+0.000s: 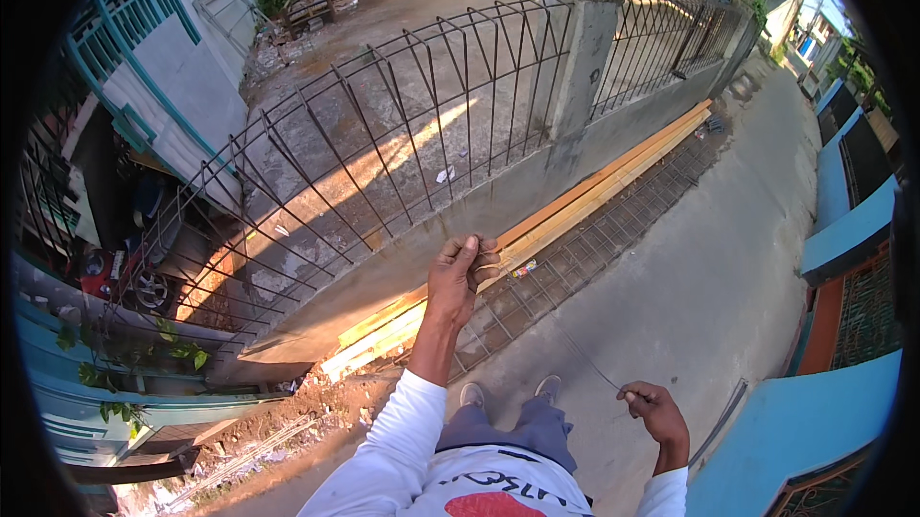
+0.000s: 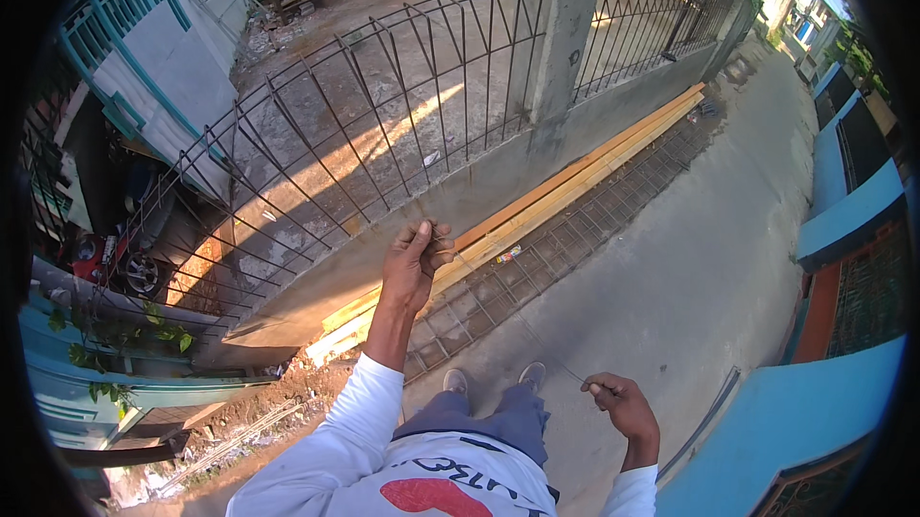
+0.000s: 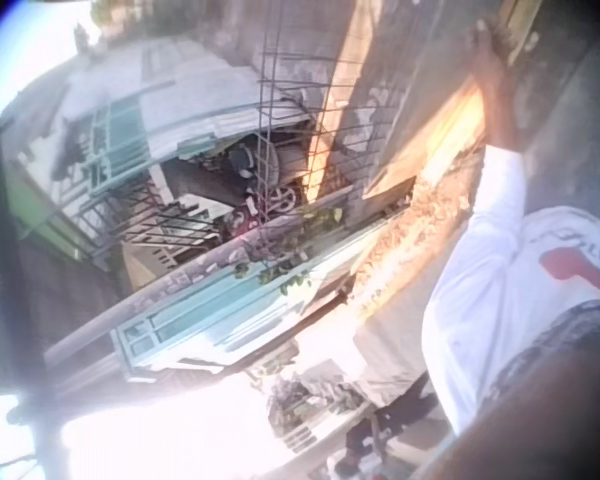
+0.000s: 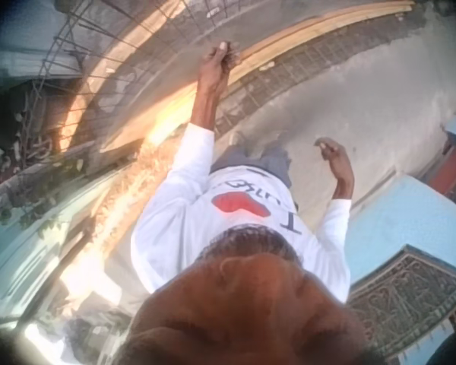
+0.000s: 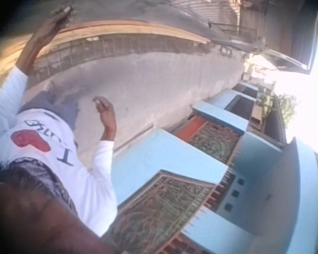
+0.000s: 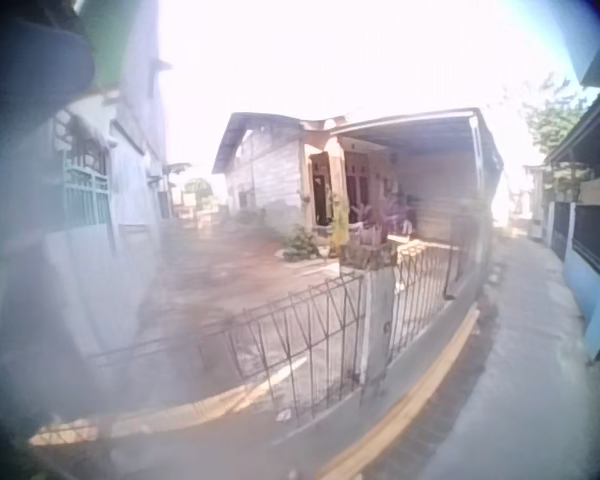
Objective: The person sits on a concrete floor and uses pliers to tie wire around the intersections of a metal rebar grid. They repeatedly pick up wire, wrap it around the grid, and twist it to secure the structure.
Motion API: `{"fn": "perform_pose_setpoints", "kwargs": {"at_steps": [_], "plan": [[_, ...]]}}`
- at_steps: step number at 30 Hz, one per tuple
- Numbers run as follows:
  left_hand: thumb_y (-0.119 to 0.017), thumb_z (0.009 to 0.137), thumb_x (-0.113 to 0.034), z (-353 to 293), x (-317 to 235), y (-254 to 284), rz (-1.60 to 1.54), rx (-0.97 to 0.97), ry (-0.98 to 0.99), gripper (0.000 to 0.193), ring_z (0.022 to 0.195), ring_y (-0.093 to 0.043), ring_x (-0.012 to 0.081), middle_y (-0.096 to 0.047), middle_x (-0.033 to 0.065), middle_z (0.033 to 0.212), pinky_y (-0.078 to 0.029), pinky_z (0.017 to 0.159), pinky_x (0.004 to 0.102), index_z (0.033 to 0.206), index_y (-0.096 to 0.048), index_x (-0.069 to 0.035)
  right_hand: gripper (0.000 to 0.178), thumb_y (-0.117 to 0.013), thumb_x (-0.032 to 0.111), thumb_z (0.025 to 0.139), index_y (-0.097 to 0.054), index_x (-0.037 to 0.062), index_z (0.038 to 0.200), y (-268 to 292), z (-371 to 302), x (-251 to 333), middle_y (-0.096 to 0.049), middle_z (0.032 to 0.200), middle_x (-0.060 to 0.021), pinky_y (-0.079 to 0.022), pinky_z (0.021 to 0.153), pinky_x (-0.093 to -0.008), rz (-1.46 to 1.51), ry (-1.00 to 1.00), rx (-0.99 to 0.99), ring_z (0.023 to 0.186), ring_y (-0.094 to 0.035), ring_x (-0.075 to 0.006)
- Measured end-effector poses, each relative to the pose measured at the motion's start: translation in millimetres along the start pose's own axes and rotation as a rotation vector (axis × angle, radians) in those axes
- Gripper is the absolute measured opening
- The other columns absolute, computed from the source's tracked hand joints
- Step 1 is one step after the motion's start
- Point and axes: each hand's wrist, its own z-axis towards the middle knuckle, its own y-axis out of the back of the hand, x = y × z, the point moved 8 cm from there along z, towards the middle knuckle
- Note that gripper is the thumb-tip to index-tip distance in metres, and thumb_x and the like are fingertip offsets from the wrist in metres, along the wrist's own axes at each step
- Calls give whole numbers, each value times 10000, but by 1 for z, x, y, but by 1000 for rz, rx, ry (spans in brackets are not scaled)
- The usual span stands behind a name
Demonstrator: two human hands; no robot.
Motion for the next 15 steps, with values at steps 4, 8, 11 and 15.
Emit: {"fn": "perform_pose_setpoints", "kwargs": {"at_steps": [4,8,11,15], "plan": [[-590,1024,-226,8,36,-33,-48,-53,69,258,837,-723,214,-701,144,1042,-630,683,311,1206,-598,-43,111,-602,79,959,-683,3,952,38,9,-24,-486,681,18,-366,605,-272,71,20,-44,631,-425,-101],[-593,1024,-222,23,79,-67,-67,-18,62,268,803,-714,197,-703,131,1042,-606,656,300,1215,-603,-35,127,-580,93,981,-681,15,972,90,14,-41,-458,676,32,-364,585,-269,182,41,-137,612,-413,-91],[-619,1010,-205,35,112,-116,-73,34,-16,229,757,-700,181,-710,110,1011,-576,621,284,1166,-638,-39,146,-569,118,996,-686,31,1000,146,13,-48,-517,684,11,-401,591,-294,23,92,-328,602,-458,-123],[-659,985,-183,39,146,-182,52,30,-102,187,718,-682,157,-714,102,907,-547,592,266,1098,-674,-34,181,-583,185,1003,-689,76,1102,218,26,-55,-704,862,-88,-485,708,-347,-525,151,-471,721,-618,-246]]}}
